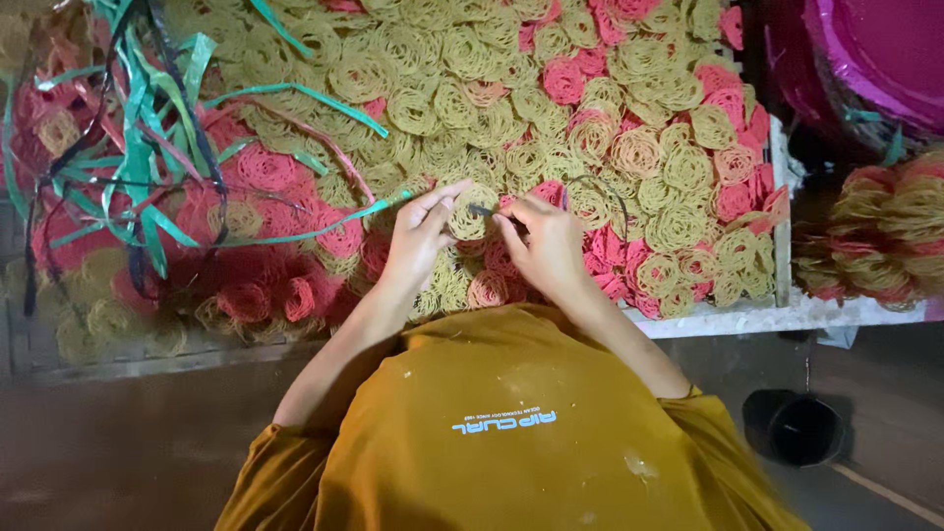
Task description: The person gathers loose pink and yellow noodle loops from a tray, stacks them into a bundle, and secures the bundle with a rubber band. The person then places the finished bundle into a pink basket and repeats the process.
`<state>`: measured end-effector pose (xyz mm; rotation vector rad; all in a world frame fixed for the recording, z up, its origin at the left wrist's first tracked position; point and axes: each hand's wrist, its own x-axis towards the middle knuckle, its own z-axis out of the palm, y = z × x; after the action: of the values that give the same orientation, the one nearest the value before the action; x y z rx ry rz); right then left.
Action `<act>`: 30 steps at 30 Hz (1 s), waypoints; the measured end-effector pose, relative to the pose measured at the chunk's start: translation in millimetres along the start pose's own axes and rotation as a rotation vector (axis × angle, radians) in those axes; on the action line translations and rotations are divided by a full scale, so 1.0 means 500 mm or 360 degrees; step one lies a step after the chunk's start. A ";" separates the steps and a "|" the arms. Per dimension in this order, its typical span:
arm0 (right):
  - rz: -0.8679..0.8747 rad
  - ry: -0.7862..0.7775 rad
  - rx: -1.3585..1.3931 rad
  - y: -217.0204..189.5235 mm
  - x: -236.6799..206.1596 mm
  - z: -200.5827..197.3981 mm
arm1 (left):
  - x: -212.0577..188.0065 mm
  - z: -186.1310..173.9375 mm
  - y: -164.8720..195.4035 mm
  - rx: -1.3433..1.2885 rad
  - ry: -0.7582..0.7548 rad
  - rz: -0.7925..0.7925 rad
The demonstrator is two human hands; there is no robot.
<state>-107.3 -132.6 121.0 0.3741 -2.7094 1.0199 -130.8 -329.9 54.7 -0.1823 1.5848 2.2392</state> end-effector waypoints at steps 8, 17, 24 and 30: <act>-0.0034 -0.0093 -0.0225 -0.019 -0.018 -0.008 | -0.026 0.018 0.007 -0.0019 0.0050 0.0151; -0.0067 -0.0044 -0.0093 -0.003 -0.038 0.019 | -0.047 0.041 -0.005 0.0021 -0.0138 0.0304; 0.0010 -0.0010 0.0441 0.039 -0.066 0.023 | -0.075 0.083 -0.006 0.0972 0.0022 0.0982; -0.0073 -0.0125 0.0016 0.068 -0.101 -0.016 | -0.083 0.128 0.000 0.0891 -0.0105 0.0971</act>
<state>-69.6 -94.4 91.4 0.4857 -2.7516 1.0276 -85.3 -280.7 90.8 0.5950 2.3828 2.0302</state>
